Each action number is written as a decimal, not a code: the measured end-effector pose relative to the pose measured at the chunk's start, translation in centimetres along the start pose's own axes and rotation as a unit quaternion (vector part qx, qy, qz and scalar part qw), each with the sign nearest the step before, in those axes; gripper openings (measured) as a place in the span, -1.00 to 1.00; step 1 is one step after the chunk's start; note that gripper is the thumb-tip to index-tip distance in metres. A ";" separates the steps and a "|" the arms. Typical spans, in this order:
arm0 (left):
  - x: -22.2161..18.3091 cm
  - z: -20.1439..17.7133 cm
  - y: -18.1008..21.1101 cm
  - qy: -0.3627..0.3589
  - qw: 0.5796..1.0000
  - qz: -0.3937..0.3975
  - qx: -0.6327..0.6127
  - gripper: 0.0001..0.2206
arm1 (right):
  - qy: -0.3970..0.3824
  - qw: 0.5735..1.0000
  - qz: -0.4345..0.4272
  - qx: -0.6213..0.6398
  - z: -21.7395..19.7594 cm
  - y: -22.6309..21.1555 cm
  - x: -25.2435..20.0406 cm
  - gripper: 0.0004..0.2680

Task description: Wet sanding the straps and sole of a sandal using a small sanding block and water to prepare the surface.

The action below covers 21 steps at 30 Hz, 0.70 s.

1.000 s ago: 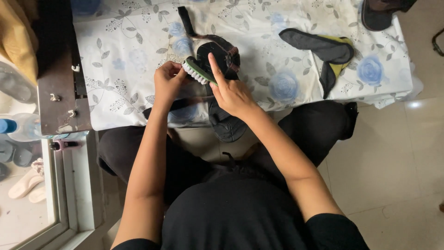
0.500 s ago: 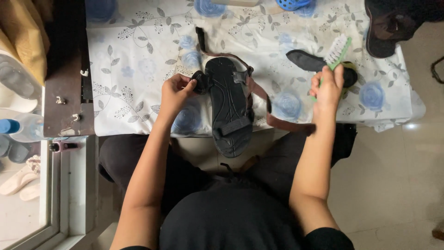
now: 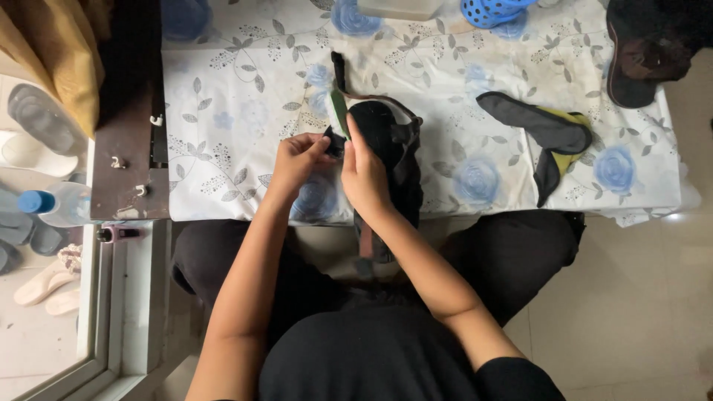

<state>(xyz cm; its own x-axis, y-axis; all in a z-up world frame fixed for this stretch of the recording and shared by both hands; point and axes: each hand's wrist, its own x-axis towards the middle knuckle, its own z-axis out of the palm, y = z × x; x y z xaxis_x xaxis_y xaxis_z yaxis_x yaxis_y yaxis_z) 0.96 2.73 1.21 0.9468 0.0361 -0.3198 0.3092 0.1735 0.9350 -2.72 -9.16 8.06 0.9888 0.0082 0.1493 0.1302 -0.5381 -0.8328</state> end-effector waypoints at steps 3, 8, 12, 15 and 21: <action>-0.4 0.2 0.6 0.006 1.000 0.007 -0.003 -0.83 | 0.030 0.977 -0.058 -0.201 0.4 3.8 -1.0 -0.68; 0.5 0.2 -0.5 0.016 1.000 0.022 0.004 -0.83 | 0.002 0.966 -0.125 -0.226 -0.6 5.2 -2.5 -0.65; -0.6 0.5 0.1 0.027 0.998 0.048 0.018 -0.83 | 0.017 0.965 -0.126 -0.231 -0.3 5.8 -1.8 -0.68; -0.8 0.9 0.6 0.034 0.998 0.050 0.011 -0.84 | 0.028 0.969 -0.100 -0.225 0.4 6.4 -0.3 -0.69; -0.6 1.4 -0.6 0.065 0.997 0.046 -0.024 -0.86 | -0.098 0.945 -0.058 -0.307 -2.1 1.2 -5.1 -0.64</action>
<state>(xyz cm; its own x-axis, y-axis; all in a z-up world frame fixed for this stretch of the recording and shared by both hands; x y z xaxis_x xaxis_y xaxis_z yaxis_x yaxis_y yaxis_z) 0.35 1.21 1.05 0.9502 0.1808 -0.2537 0.2145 0.2110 0.9537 -7.75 -11.63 7.40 0.9730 0.2202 0.0688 0.2304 -0.9114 -0.3411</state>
